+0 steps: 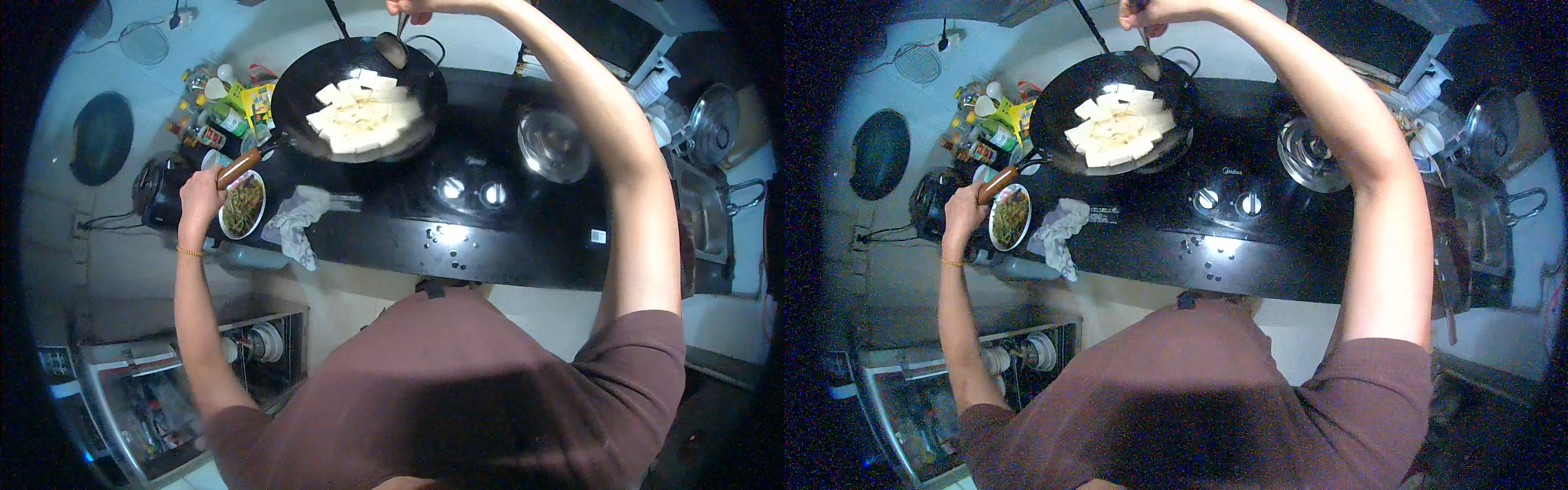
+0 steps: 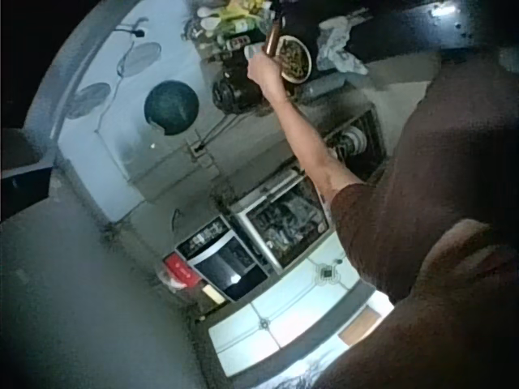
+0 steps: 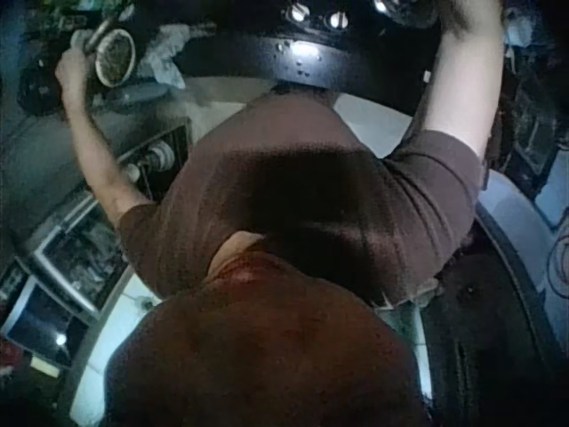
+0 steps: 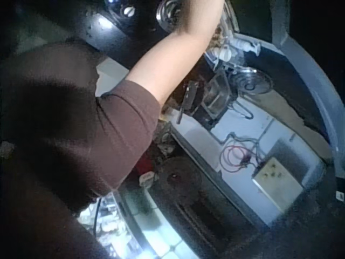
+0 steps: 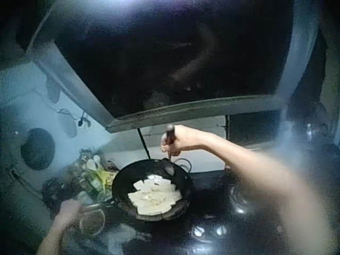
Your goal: The person is frying slices of tofu in a wok. They use a spatula to flip each piece over on the heated surface.
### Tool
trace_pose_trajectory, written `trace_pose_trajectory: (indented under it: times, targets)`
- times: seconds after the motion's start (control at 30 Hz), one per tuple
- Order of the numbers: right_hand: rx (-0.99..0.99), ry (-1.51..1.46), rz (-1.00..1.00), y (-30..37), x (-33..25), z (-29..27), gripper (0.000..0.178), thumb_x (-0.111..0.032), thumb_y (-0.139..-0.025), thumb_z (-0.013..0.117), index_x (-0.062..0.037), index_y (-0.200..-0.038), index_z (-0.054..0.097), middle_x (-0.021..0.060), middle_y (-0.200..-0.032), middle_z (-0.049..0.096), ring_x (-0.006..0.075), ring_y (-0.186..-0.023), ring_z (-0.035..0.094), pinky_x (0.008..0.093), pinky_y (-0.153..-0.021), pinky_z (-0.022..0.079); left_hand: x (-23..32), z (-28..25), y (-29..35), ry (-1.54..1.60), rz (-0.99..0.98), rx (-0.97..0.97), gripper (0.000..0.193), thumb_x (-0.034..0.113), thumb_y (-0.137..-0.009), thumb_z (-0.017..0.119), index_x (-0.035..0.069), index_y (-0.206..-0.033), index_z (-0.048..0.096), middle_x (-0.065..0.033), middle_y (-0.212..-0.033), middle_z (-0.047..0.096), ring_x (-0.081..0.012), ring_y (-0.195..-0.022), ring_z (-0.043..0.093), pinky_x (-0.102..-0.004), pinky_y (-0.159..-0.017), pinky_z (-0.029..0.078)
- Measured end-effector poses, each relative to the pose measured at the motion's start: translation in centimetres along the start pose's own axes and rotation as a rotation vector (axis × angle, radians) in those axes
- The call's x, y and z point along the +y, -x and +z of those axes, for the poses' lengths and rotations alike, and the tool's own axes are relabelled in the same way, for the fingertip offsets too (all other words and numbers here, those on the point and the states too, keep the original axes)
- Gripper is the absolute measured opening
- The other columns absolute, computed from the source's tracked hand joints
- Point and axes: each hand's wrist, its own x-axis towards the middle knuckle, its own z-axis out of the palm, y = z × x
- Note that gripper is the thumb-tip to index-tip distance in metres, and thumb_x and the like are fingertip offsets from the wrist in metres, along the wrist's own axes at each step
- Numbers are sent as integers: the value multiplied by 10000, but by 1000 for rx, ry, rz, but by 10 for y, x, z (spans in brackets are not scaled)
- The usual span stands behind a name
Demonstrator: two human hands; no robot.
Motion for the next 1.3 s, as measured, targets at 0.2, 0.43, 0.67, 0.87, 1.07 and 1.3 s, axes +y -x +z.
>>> trace_pose_trajectory:
  times: [0.2,0.43,0.67,0.87,1.07,1.3]
  targets:
    - [25,-111,5,30,23,-20,146,-155,-884,614,-27,-954,629,32,-844,646,116,-754,620,274,-699,519,-51,38,-51,88,201,111,521,17,-666,705,112,-1160,570,-141,-1016,640,-345,-949,611,-439,-794,498]
    - [76,-374,58,32,56,-37,188,-206,-871,646,-37,-955,650,52,-867,666,143,-777,649,293,-717,539,-67,49,-68,105,203,66,563,-23,-638,716,100,-1166,563,-124,-1083,626,-349,-987,593,-425,-820,486]
    - [47,-355,-178,-13,73,-5,201,-205,-836,657,-19,-776,611,29,-658,590,126,-597,556,288,-570,477,-64,47,-66,158,90,-58,599,-73,-656,646,128,-1214,558,-126,-1084,629,-349,-959,602,-402,-800,487]
    - [-13,-43,-159,-30,37,-1,154,-117,-742,672,15,-728,594,113,-642,620,193,-591,624,334,-546,502,-53,37,-66,41,137,-59,582,-39,-690,688,57,-1243,534,-164,-1182,598,-349,-1054,578,-407,-904,472]
    - [-53,141,-245,-80,46,25,195,-151,-770,636,22,-833,573,123,-598,570,223,-474,599,350,-433,519,-57,47,-71,82,74,-73,599,-29,-699,700,64,-1264,523,-157,-1176,602,-349,-1069,576,-404,-914,471]
    - [-72,151,-158,-71,22,31,221,-110,-767,649,29,-924,580,141,-670,591,229,-511,627,342,-434,561,-42,54,-71,-2,40,-29,588,-29,-700,704,76,-1254,535,-150,-1173,607,-352,-1063,581,-393,-911,468]
